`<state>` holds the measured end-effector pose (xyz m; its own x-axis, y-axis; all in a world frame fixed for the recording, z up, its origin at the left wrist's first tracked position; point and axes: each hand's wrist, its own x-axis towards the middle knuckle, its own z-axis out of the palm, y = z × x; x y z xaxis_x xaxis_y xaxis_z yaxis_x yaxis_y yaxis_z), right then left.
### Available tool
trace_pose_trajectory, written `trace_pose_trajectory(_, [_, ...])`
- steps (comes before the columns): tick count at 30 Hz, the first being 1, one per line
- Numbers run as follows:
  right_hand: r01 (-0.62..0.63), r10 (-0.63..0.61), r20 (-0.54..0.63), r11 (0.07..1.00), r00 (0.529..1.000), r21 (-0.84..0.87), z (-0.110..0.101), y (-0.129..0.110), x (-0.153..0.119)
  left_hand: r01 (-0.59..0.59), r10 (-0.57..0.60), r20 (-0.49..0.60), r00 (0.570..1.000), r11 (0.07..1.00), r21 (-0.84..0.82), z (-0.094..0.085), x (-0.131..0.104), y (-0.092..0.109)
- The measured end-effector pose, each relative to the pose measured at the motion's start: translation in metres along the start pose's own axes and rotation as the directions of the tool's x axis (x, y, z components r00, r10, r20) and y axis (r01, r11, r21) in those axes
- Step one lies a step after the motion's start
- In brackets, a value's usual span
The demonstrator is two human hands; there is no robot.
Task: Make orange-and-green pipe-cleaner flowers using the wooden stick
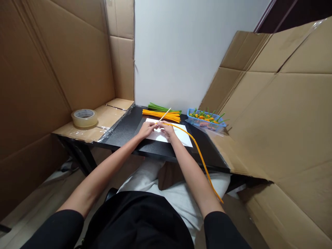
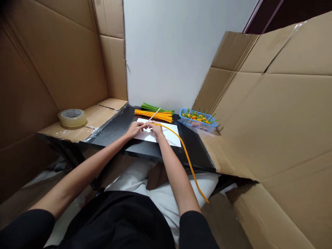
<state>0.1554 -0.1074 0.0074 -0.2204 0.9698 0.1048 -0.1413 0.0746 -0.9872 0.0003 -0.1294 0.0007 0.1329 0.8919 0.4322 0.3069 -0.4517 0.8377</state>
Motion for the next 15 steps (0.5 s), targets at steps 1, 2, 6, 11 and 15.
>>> trace_pose_trajectory(1, [-0.005,0.005,0.006,1.0,1.0,0.004,0.0,-0.0003,0.0003,0.01,-0.01,-0.005,1.0,1.0,-0.017,-0.0002,0.0005,-0.0009])
trace_pose_trajectory(2, [-0.011,0.011,0.015,1.0,1.0,0.013,-0.0001,-0.0005,0.0007,0.021,-0.022,-0.007,1.0,0.999,-0.037,-0.0003,0.0009,-0.0017])
trace_pose_trajectory(6, [-0.04,0.036,0.062,0.996,0.997,0.073,-0.0021,-0.0017,0.0013,0.082,-0.078,0.034,0.996,0.987,-0.136,-0.001,0.0021,-0.0039])
trace_pose_trajectory(11, [-0.1,0.081,0.137,0.986,0.987,0.133,-0.0049,-0.0044,-0.0004,0.171,-0.141,0.13,0.981,0.951,-0.258,-0.0023,0.0024,-0.0057])
trace_pose_trajectory(15, [-0.136,0.104,0.205,0.98,0.973,0.145,-0.0067,-0.0062,-0.0009,0.187,-0.146,0.149,0.978,0.929,-0.32,-0.0028,0.002,-0.006])
